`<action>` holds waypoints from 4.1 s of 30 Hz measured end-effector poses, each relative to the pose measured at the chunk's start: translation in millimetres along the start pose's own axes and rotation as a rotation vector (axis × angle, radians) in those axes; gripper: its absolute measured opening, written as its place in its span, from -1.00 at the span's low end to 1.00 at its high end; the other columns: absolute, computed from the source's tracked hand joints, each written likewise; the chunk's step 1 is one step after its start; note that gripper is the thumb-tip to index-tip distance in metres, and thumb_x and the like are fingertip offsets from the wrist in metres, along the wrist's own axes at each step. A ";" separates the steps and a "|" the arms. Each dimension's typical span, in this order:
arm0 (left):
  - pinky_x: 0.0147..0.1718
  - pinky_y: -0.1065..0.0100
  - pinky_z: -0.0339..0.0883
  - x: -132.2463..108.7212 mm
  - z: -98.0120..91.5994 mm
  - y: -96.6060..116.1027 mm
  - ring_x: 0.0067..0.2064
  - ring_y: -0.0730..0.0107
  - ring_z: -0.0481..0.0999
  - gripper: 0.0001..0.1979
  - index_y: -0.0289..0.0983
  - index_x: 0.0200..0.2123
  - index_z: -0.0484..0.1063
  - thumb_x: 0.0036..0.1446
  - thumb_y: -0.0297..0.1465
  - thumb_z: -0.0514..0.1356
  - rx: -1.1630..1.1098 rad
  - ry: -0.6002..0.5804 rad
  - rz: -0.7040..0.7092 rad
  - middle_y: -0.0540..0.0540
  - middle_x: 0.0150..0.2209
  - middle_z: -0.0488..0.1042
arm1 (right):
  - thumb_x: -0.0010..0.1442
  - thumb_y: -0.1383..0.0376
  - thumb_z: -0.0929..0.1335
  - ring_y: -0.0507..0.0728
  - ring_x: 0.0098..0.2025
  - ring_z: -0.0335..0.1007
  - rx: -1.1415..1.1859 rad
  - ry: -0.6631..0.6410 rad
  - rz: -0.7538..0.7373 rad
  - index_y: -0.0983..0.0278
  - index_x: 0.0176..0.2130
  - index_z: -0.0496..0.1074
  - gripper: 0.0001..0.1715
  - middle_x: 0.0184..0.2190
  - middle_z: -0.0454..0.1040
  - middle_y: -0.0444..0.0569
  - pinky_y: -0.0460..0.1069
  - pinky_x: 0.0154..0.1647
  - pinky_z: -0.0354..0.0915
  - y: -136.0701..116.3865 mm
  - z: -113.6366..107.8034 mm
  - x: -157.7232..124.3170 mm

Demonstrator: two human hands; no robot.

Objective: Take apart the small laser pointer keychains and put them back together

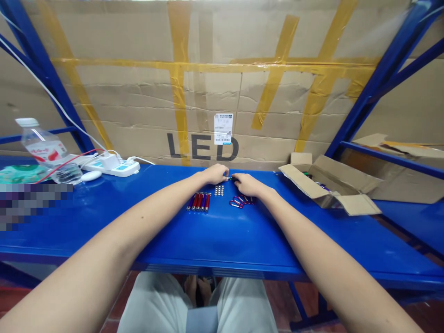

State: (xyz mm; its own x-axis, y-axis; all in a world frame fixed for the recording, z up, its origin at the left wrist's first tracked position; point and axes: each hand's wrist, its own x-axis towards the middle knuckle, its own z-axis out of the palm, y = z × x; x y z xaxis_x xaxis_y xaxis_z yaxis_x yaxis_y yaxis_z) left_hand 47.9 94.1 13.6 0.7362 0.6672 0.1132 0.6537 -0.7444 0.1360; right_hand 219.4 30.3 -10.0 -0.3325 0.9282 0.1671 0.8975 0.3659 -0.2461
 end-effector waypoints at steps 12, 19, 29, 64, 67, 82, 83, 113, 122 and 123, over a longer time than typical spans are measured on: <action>-0.19 0.25 0.28 -35.7 -10.6 14.7 -0.14 0.22 0.47 -0.81 -0.30 -0.14 0.37 0.30 -0.41 -0.01 -0.023 0.178 0.245 -0.22 -0.14 0.50 | 0.22 0.32 0.34 0.12 -0.29 0.40 0.372 0.166 -0.044 0.33 -0.25 0.41 -0.90 -0.32 0.53 -0.01 -0.02 -0.25 0.25 -1.4 -3.4 5.2; -0.15 0.22 0.29 -52.5 -10.9 11.4 -0.09 0.16 0.49 -0.75 -0.29 -0.05 0.38 0.30 -0.39 -0.03 -0.040 0.211 0.198 -0.22 -0.09 0.52 | 0.15 0.38 0.34 0.09 -0.33 0.32 0.256 0.297 -0.113 0.26 -0.37 0.26 -0.88 -0.39 0.45 -0.07 -0.05 -0.31 0.12 -19.9 -4.9 1.5; -0.27 0.28 0.23 -53.1 -10.2 -4.6 -0.21 0.20 0.47 -0.77 -0.24 -0.17 0.44 0.21 -0.36 0.02 -0.035 0.191 0.047 -0.16 -0.21 0.54 | 0.16 0.39 0.33 0.12 -0.34 0.31 0.136 0.254 -0.023 0.24 -0.34 0.30 -0.92 -0.43 0.45 -0.05 -0.04 -0.35 0.08 -29.2 -3.3 2.2; -0.11 0.28 0.30 -45.1 -1.3 -22.0 -0.14 0.20 0.53 -0.69 -0.25 -0.21 0.59 0.05 -0.46 0.08 -0.152 0.104 0.058 -0.13 -0.15 0.60 | 0.19 0.29 0.29 0.09 -0.37 0.25 0.284 0.260 -0.110 0.21 -0.38 0.18 -0.85 -0.45 0.38 -0.14 -0.06 -0.37 0.03 -24.5 6.7 -0.3; -0.11 0.29 0.31 -44.4 0.0 -21.3 -0.14 0.21 0.53 -0.70 -0.27 -0.23 0.59 0.03 -0.47 0.09 -0.168 0.102 0.068 -0.14 -0.16 0.60 | 0.17 0.28 0.29 0.08 -0.40 0.23 0.309 0.267 -0.110 0.21 -0.40 0.15 -0.82 -0.49 0.33 -0.17 -0.06 -0.39 0.02 -25.7 6.3 -0.8; -0.14 0.36 0.32 -49.9 -5.7 -10.7 -0.18 0.28 0.54 -0.70 -0.27 -0.26 0.60 -0.01 -0.48 0.10 -0.216 0.082 0.036 -0.10 -0.20 0.62 | 0.09 0.27 0.33 0.06 -0.46 0.19 0.446 0.291 -0.067 0.21 -0.43 0.17 -0.80 -0.57 0.30 -0.21 -0.05 -0.40 0.05 -25.7 5.4 -1.4; -0.14 0.34 0.32 -50.7 -7.5 -10.5 -0.17 0.26 0.54 -0.69 -0.28 -0.25 0.60 0.00 -0.48 0.10 -0.222 0.088 0.033 -0.11 -0.19 0.61 | 0.09 0.26 0.34 0.07 -0.44 0.24 0.472 0.304 -0.066 0.21 -0.43 0.17 -0.79 -0.56 0.33 -0.20 -0.05 -0.38 0.08 -25.3 4.7 -1.3; -0.45 0.38 0.32 -130.9 -62.2 -30.6 -0.46 0.31 0.49 -0.95 -0.29 -0.54 0.45 -0.15 -0.44 0.27 -0.386 -0.398 -0.576 -0.09 -0.55 0.51 | 0.15 0.34 0.30 0.10 -0.40 0.42 0.384 0.247 -0.024 0.20 -0.41 0.16 -0.83 -0.47 0.51 -0.09 -0.04 -0.37 0.19 -20.7 -16.6 -28.4; -0.35 0.31 0.45 -131.6 -59.5 -20.4 -0.43 0.29 0.56 -0.88 -0.30 -0.47 0.42 -0.10 -0.39 0.29 -0.533 -0.493 -0.532 -0.12 -0.50 0.55 | 0.16 0.30 0.30 0.10 -0.41 0.41 0.390 0.199 -0.048 0.21 -0.41 0.15 -0.82 -0.47 0.50 -0.10 -0.04 -0.39 0.19 -28.1 -16.4 -31.0; -0.35 0.30 0.46 -131.6 -58.6 -19.9 -0.43 0.28 0.56 -0.87 -0.30 -0.48 0.42 -0.11 -0.38 0.30 -0.540 -0.489 -0.526 -0.12 -0.50 0.55 | 0.16 0.30 0.30 0.10 -0.41 0.41 0.382 0.199 -0.050 0.21 -0.42 0.15 -0.81 -0.47 0.51 -0.10 -0.04 -0.39 0.18 -28.8 -16.9 -31.3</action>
State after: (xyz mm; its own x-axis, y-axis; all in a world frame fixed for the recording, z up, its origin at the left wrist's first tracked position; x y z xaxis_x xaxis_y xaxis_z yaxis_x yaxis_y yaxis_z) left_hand -72.3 22.7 53.7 0.4374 0.7409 -0.5096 0.8471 -0.1493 0.5101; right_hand 208.9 -10.4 8.0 -0.2768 0.8914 0.3589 0.6979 0.4433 -0.5625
